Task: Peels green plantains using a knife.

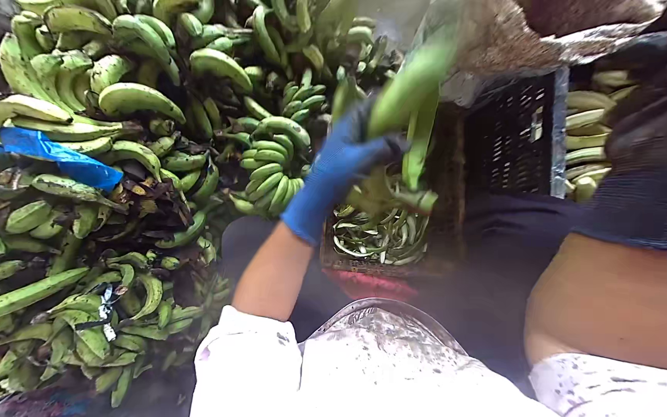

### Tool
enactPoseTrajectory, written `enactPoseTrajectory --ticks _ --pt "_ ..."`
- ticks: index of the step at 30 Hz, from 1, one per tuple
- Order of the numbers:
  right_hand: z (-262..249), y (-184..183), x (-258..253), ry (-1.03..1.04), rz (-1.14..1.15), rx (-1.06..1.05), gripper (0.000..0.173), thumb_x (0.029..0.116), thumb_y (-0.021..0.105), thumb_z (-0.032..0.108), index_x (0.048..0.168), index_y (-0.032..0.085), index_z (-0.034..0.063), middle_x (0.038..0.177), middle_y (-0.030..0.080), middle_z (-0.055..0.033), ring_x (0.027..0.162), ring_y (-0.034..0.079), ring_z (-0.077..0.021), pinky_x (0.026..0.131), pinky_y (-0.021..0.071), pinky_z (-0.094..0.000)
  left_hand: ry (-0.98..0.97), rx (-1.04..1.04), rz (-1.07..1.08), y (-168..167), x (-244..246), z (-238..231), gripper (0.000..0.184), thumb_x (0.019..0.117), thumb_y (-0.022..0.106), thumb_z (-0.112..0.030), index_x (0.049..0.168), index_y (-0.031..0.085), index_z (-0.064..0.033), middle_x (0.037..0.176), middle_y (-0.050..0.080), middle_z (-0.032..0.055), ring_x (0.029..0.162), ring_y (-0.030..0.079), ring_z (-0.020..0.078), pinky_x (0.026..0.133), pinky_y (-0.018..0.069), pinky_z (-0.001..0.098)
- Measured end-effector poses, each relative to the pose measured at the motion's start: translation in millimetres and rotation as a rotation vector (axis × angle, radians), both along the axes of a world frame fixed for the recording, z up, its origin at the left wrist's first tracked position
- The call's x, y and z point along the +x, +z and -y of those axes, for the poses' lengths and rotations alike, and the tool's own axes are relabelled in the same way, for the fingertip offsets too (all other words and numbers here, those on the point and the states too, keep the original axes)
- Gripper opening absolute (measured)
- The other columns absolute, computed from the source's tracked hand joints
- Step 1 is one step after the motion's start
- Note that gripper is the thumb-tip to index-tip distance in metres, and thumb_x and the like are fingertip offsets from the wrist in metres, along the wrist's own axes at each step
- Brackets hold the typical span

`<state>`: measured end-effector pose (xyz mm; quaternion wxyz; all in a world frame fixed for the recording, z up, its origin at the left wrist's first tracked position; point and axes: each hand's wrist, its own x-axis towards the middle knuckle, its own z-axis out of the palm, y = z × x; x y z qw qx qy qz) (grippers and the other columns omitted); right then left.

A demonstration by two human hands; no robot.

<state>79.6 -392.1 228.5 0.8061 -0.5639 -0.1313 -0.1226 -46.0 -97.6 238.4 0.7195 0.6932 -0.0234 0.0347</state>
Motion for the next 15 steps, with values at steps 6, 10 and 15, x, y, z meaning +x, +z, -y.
enactPoseTrajectory --ticks 6,10,15 --pt "-49 6 -88 -0.001 -0.069 0.105 0.021 0.1114 0.036 0.026 0.129 0.045 0.019 0.101 0.065 0.0068 0.089 0.067 -0.0104 0.078 0.0608 -0.03 0.152 0.084 -0.065 -54 3 27 0.065 0.0936 0.069 -0.014 0.151 0.039 -0.02 0.129 0.062 0.0082 0.105 0.065 0.0218 0.085 0.0583 0.0409" --pt "-81 -61 -147 0.14 -0.349 -0.015 0.035 0.1057 0.049 0.017 0.14 0.046 0.0112 0.114 0.064 -0.0033 0.088 0.069 -0.0161 0.074 0.0638 -0.0367 0.224 -0.05 -0.046 -46 0 19 0.066 0.0932 0.07 -0.024 0.151 0.039 -0.0276 0.131 0.062 0.0017 0.108 0.064 0.0154 0.087 0.0575 0.0367" --pt "-108 -77 -168 0.174 -0.5 -0.373 0.039 0.1076 0.047 0.032 0.138 0.054 0.0083 0.104 0.07 -0.0063 0.076 0.071 -0.015 0.066 0.0636 -0.0358 0.226 -0.13 0.055 -45 -17 19 0.067 0.0974 0.064 -0.017 0.155 0.03 -0.0271 0.134 0.057 -0.0002 0.112 0.061 0.0121 0.091 0.0555 0.0329"
